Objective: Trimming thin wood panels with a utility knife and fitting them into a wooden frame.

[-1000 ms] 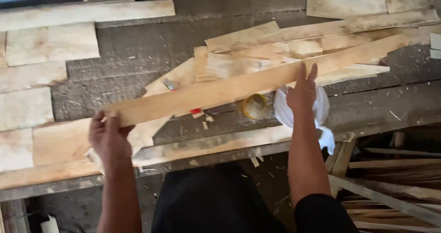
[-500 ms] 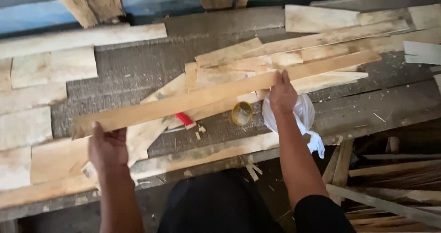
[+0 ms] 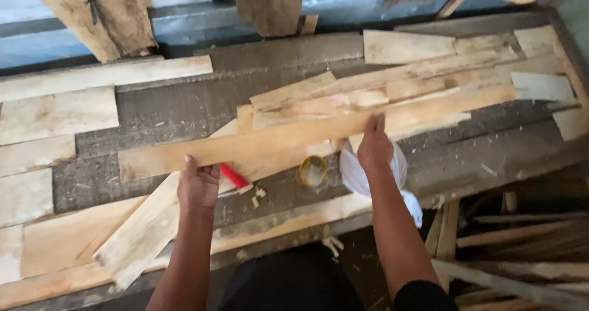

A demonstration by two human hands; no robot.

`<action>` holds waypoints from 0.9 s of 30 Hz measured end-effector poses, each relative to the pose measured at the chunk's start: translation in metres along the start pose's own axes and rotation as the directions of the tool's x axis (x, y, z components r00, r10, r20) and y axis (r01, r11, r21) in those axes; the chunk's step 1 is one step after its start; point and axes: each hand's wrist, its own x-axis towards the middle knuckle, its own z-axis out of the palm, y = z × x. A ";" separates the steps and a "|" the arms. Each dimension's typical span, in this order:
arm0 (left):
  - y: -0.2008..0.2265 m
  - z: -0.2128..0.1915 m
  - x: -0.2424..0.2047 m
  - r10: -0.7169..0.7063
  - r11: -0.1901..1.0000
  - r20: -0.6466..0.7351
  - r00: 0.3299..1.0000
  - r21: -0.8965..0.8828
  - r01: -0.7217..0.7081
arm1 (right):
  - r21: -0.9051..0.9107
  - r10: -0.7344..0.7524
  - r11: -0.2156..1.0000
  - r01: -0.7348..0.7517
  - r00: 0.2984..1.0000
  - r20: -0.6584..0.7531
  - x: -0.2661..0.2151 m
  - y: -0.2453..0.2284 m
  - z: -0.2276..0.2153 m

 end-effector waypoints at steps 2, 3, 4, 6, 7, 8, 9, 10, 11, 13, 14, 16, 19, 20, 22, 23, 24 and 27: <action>-0.024 -0.015 0.016 -0.002 1.000 -0.006 1.000 -0.016 0.002 | -0.027 -0.011 1.000 0.015 0.992 0.129 0.014 0.008 -0.013; -0.037 -0.023 0.024 -0.012 1.000 -0.013 1.000 -0.029 0.011 | -0.056 -0.010 0.998 0.025 0.966 0.259 0.022 0.014 -0.019; -0.044 -0.028 0.029 -0.007 1.000 -0.011 1.000 -0.029 0.006 | -0.053 -0.014 0.998 0.029 0.967 0.256 0.035 0.014 -0.028; -0.056 -0.036 0.039 0.040 0.999 -0.187 0.982 0.023 -0.036 | 0.076 -0.034 0.997 0.022 0.986 0.163 0.062 0.014 -0.043; -0.058 -0.027 0.038 0.046 0.999 -0.185 0.982 0.027 -0.042 | 0.083 -0.037 0.996 0.024 0.986 0.162 0.089 0.025 -0.028; -0.059 -0.021 0.035 0.054 0.998 -0.196 0.979 0.047 -0.045 | 0.038 -0.062 0.998 0.057 0.987 0.151 0.112 0.035 -0.011; -0.060 -0.016 0.034 0.061 0.997 -0.207 0.976 0.067 -0.048 | -0.007 -0.088 0.996 0.090 0.986 0.140 0.136 0.043 0.007; -0.062 -0.017 0.030 0.066 0.996 -0.216 0.974 0.074 -0.051 | 0.000 -0.092 0.996 0.093 0.984 0.150 0.156 0.049 0.016; -0.063 -0.018 0.026 0.031 0.999 -0.185 0.982 0.033 -0.026 | -0.051 -0.147 0.986 0.159 0.972 0.186 0.176 0.053 0.026; -0.068 -0.041 0.028 0.018 1.000 -0.151 0.988 0.000 -0.018 | -0.083 -0.213 0.968 0.235 0.952 0.218 0.226 0.072 0.069; -0.070 -0.064 0.031 0.035 0.999 -0.194 0.980 0.008 -0.034 | -0.102 -0.290 0.945 0.312 0.938 0.188 0.252 0.086 0.102; -0.073 -0.078 0.026 0.064 0.998 -0.246 0.967 0.024 -0.059 | -0.110 -0.374 0.913 0.394 0.913 0.162 0.297 0.099 0.144; -0.078 -0.062 0.009 0.131 0.979 -0.341 0.931 0.191 -0.068 | -0.115 -0.386 0.907 0.405 0.909 0.157 0.353 0.100 0.166; -0.079 -0.063 0.005 0.144 0.978 -0.351 0.925 0.191 -0.079 | -0.156 -0.374 0.900 0.407 0.905 0.202 0.366 0.100 0.166; -0.081 -0.069 -0.001 0.163 0.976 -0.363 0.918 0.196 -0.095 | -0.190 -0.364 0.891 0.412 0.899 0.245 0.395 0.107 0.184; -0.081 -0.075 -0.003 0.138 0.978 -0.320 0.937 0.191 -0.079 | -0.158 -0.352 0.909 0.386 0.913 0.204 0.410 0.115 0.201; -0.081 -0.082 -0.007 0.113 0.981 -0.280 0.953 0.185 -0.062 | -0.126 -0.339 0.924 0.362 0.926 0.167 0.423 0.123 0.219; -0.083 -0.055 -0.009 0.113 0.966 -0.419 0.901 0.257 -0.002 | -0.079 -0.319 0.928 0.364 0.887 0.335 0.449 0.109 0.199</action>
